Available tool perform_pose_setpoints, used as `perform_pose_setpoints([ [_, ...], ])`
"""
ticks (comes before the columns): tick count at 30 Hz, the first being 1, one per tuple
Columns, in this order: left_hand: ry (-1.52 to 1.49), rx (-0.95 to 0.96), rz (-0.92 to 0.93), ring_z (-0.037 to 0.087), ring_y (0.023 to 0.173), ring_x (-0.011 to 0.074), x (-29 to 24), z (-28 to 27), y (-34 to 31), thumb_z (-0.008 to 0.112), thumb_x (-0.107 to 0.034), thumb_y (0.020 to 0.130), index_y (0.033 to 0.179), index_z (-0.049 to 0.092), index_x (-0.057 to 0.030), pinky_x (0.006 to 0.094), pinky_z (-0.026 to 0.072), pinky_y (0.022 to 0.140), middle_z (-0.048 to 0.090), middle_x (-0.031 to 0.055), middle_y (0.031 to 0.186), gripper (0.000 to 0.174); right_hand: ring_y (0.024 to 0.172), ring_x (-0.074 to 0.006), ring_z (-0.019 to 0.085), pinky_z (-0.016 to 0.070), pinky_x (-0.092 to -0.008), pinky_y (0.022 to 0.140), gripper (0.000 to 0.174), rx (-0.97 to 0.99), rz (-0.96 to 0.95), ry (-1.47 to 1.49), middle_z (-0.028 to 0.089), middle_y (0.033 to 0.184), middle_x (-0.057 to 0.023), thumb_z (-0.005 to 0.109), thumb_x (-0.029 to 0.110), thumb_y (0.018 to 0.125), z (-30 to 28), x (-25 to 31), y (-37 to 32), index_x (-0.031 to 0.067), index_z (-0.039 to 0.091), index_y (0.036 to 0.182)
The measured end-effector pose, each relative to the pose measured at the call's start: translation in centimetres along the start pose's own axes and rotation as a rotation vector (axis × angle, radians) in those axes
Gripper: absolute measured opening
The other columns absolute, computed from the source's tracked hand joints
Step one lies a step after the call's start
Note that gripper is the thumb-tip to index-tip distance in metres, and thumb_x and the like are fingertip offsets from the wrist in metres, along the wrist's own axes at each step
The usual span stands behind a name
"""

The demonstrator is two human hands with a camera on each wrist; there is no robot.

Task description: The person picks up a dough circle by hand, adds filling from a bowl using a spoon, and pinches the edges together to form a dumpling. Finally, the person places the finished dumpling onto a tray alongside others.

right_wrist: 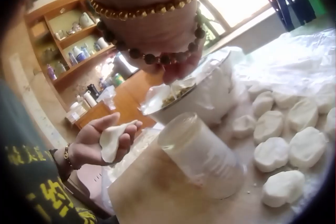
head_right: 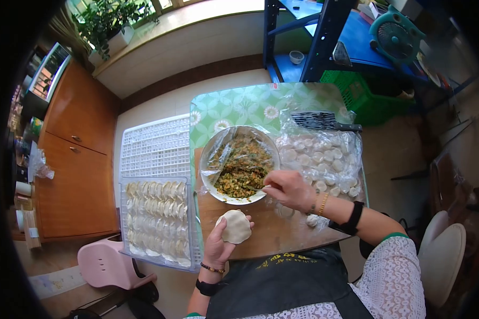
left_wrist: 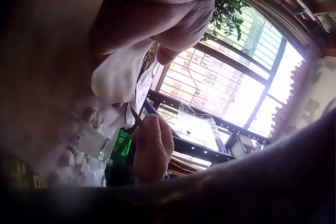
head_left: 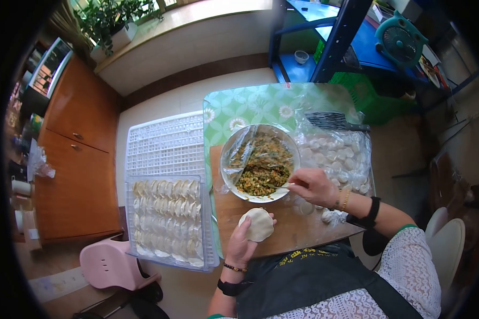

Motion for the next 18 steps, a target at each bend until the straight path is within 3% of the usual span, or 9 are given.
perform_pose_setpoints([
  [3, 0.041, -0.011, 0.025, 0.054, 0.116, 0.0375, -0.8, 0.8, -1.2, 0.042, -0.029, 0.099, 0.129, 0.043, 0.0024, 0.0442, 0.0424, 0.101, 0.054, 0.0248, 0.125, 0.043, 0.067, -0.0261, 0.058, 0.0473, -0.0354, 0.062, 0.012, -0.049, -0.056, 0.078, 0.057, 0.073, -0.0111, 0.066, 0.012, 0.082, 1.0, 1.4, 0.4, 0.0029, 0.059, 0.087],
  [5, 0.095, -0.019, 0.042, 0.054, 0.116, 0.0386, -1.5, 0.4, -1.7, 0.041, -0.031, 0.099, 0.128, 0.044, 0.0018, 0.0466, 0.0428, 0.101, 0.053, 0.0255, 0.125, 0.044, 0.072, -0.0291, 0.059, 0.0477, -0.0375, 0.065, 0.010, -0.093, -0.151, 0.082, 0.058, 0.078, -0.0121, 0.063, 0.013, 0.084, 1.6, 2.1, 0.4, 0.0034, 0.059, 0.085],
  [12, 0.101, 0.009, 0.106, 0.054, 0.115, 0.0398, -5.9, 0.6, -3.7, 0.039, -0.033, 0.099, 0.128, 0.045, 0.0023, 0.0493, 0.0435, 0.099, 0.052, 0.0260, 0.127, 0.045, 0.074, -0.0325, 0.060, 0.0480, -0.0411, 0.067, 0.013, 0.024, -0.190, -0.129, 0.058, 0.076, -0.0141, 0.060, 0.016, 0.086, 1.9, 2.6, 0.4, 0.0037, 0.055, 0.083],
  [15, 0.085, 0.023, 0.067, 0.053, 0.116, 0.0403, -4.7, 0.5, -3.8, 0.038, -0.033, 0.100, 0.130, 0.043, 0.0030, 0.0504, 0.0420, 0.101, 0.052, 0.0259, 0.127, 0.047, 0.074, -0.0325, 0.061, 0.0485, -0.0413, 0.066, 0.012, -0.063, -0.316, -0.198, 0.059, 0.077, -0.0140, 0.058, 0.016, 0.086, 0.0, 5.8, -0.3, 0.0042, 0.055, 0.083],
  [18, 0.026, 0.049, -0.011, 0.054, 0.115, 0.0399, -2.1, 1.0, -3.6, 0.037, -0.032, 0.101, 0.129, 0.044, 0.0028, 0.0501, 0.0428, 0.100, 0.053, 0.0253, 0.126, 0.045, 0.075, -0.0322, 0.062, 0.0490, -0.0412, 0.066, 0.011, 0.060, -0.331, -0.328, 0.060, 0.077, -0.0138, 0.057, 0.015, 0.085, 2.7, 6.0, -0.2, 0.0047, 0.055, 0.082],
])
Point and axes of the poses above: each hand's wrist, its own y-axis towards the middle knuckle, its own z-axis out of the palm, x = y × z, the point moved 10 cm from there along y, towards the middle knuckle
